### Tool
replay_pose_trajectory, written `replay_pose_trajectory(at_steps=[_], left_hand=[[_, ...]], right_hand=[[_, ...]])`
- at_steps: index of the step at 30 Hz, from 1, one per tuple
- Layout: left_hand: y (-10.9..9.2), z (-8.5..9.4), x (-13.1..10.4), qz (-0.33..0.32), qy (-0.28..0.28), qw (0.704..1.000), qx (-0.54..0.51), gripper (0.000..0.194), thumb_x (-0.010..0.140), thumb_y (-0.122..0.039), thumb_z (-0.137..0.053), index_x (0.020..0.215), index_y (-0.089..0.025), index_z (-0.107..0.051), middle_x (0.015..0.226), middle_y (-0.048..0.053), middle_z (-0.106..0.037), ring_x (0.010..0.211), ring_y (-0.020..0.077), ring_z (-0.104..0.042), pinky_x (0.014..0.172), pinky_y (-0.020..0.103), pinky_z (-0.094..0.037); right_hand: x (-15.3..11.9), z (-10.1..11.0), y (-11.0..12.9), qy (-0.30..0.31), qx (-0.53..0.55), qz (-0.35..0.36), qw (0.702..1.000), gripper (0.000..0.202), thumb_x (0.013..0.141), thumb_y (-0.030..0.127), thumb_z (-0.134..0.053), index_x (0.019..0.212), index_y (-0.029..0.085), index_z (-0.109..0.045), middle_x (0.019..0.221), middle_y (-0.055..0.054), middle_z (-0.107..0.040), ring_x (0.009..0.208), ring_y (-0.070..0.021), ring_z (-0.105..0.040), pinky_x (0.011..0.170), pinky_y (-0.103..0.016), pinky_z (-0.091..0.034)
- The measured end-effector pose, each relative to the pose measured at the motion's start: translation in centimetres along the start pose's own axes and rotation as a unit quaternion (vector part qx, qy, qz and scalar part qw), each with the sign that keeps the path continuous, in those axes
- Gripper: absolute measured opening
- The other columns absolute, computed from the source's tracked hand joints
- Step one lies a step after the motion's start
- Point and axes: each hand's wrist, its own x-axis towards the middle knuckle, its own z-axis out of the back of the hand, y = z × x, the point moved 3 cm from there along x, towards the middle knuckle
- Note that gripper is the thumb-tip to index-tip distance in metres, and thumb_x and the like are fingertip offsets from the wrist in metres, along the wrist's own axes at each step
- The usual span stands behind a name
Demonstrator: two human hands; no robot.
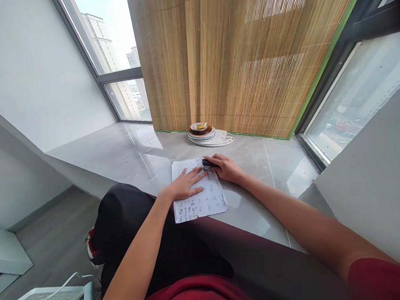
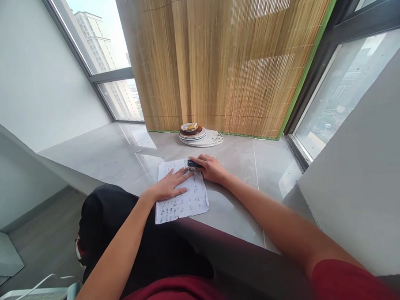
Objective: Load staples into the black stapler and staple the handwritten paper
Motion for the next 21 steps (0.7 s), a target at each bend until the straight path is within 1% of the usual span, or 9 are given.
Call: replay_pose_trajectory(at_steps=[2,4,6,8,11,14,16,18,21], left_hand=[[0.1,0.1,0.0,0.001,-0.003,1.0,-0.012,0.072,0.107,-0.063,-0.041,0.17,-0.037,-0.019,0.178,0.002,-0.013,0.165,0.0283,-0.014,0.132,0.054,-0.002],[0.1,0.1,0.0,0.002,-0.008,1.0,-0.02,0.072,0.107,-0.064,-0.04,0.17,-0.035,-0.022,0.178,0.004,-0.016,0.165,0.0276,-0.016,0.133,0.051,-0.003],[0.0,0.2,0.0,0.003,-0.013,1.0,-0.022,0.071,0.107,-0.063,-0.042,0.169,-0.033,-0.027,0.177,0.005,-0.019,0.164,0.0269,-0.019,0.133,0.05,-0.004],[0.1,0.1,0.0,0.005,-0.02,1.0,-0.022,0.069,0.107,-0.061,-0.042,0.169,-0.032,-0.03,0.176,0.005,-0.022,0.163,0.0261,-0.021,0.133,0.049,-0.005],[0.2,0.0,-0.1,0.012,-0.033,0.999,-0.021,0.069,0.108,-0.06,-0.043,0.169,-0.03,-0.03,0.175,0.007,-0.027,0.163,0.0254,-0.024,0.133,0.047,-0.006],[0.1,0.1,0.1,0.012,-0.032,0.999,-0.013,0.066,0.109,-0.056,-0.041,0.168,-0.028,-0.033,0.174,0.007,-0.03,0.163,0.025,-0.024,0.133,0.048,-0.007],[0.0,0.1,0.3,0.006,-0.029,1.0,-0.005,0.061,0.11,-0.051,-0.039,0.167,-0.029,-0.034,0.174,0.005,-0.029,0.162,0.025,-0.025,0.133,0.05,-0.008],[-0.1,0.2,0.6,-0.001,-0.037,0.999,0.002,0.058,0.11,-0.046,-0.04,0.165,-0.029,-0.037,0.173,0.006,-0.034,0.16,0.0262,-0.031,0.132,0.052,-0.011],[0.1,0.3,1.1,-0.02,-0.075,0.997,0.011,0.049,0.107,-0.041,-0.048,0.154,-0.027,-0.055,0.16,0.008,-0.054,0.149,0.0288,-0.047,0.13,0.052,-0.023]], right_hand=[[-0.1,0.1,-0.9,-0.009,0.031,-0.027,0.999,0.051,0.097,0.021,-0.063,0.148,0.024,-0.057,0.119,-0.01,-0.071,0.108,-0.0266,-0.065,0.094,-0.039,-0.051],[-0.2,0.1,-1.8,-0.018,0.044,-0.063,0.997,0.04,0.092,0.021,-0.068,0.133,0.022,-0.065,0.115,-0.01,-0.072,0.103,-0.0265,-0.067,0.09,-0.038,-0.052],[-0.4,0.1,-2.8,-0.038,0.038,-0.106,0.993,0.031,0.088,0.02,-0.07,0.118,0.021,-0.068,0.111,-0.009,-0.074,0.097,-0.0266,-0.068,0.085,-0.038,-0.052],[-0.6,0.2,-3.8,-0.078,0.022,-0.159,0.984,0.023,0.086,0.022,-0.069,0.109,0.02,-0.068,0.104,-0.009,-0.074,0.091,-0.0272,-0.067,0.08,-0.038,-0.052],[-0.7,0.9,-4.2,-0.171,0.02,-0.215,0.961,0.016,0.089,0.031,-0.067,0.101,0.021,-0.066,0.099,-0.009,-0.073,0.089,-0.0283,-0.066,0.078,-0.039,-0.05],[-0.3,1.7,-2.2,-0.253,0.057,-0.205,0.944,0.02,0.091,0.039,-0.067,0.101,0.022,-0.065,0.1,-0.009,-0.072,0.092,-0.0283,-0.065,0.083,-0.04,-0.051],[0.2,2.0,0.2,-0.273,0.1,-0.185,0.939,0.023,0.091,0.042,-0.068,0.102,0.023,-0.065,0.101,-0.009,-0.072,0.092,-0.0276,-0.066,0.085,-0.041,-0.051],[0.6,1.9,2.8,-0.258,0.162,-0.176,0.936,0.026,0.091,0.046,-0.069,0.102,0.023,-0.065,0.099,-0.008,-0.073,0.09,-0.0266,-0.066,0.084,-0.041,-0.052],[0.8,0.7,5.5,-0.211,0.261,-0.193,0.922,0.03,0.09,0.05,-0.071,0.102,0.023,-0.066,0.096,-0.005,-0.073,0.087,-0.0248,-0.066,0.081,-0.039,-0.053]])
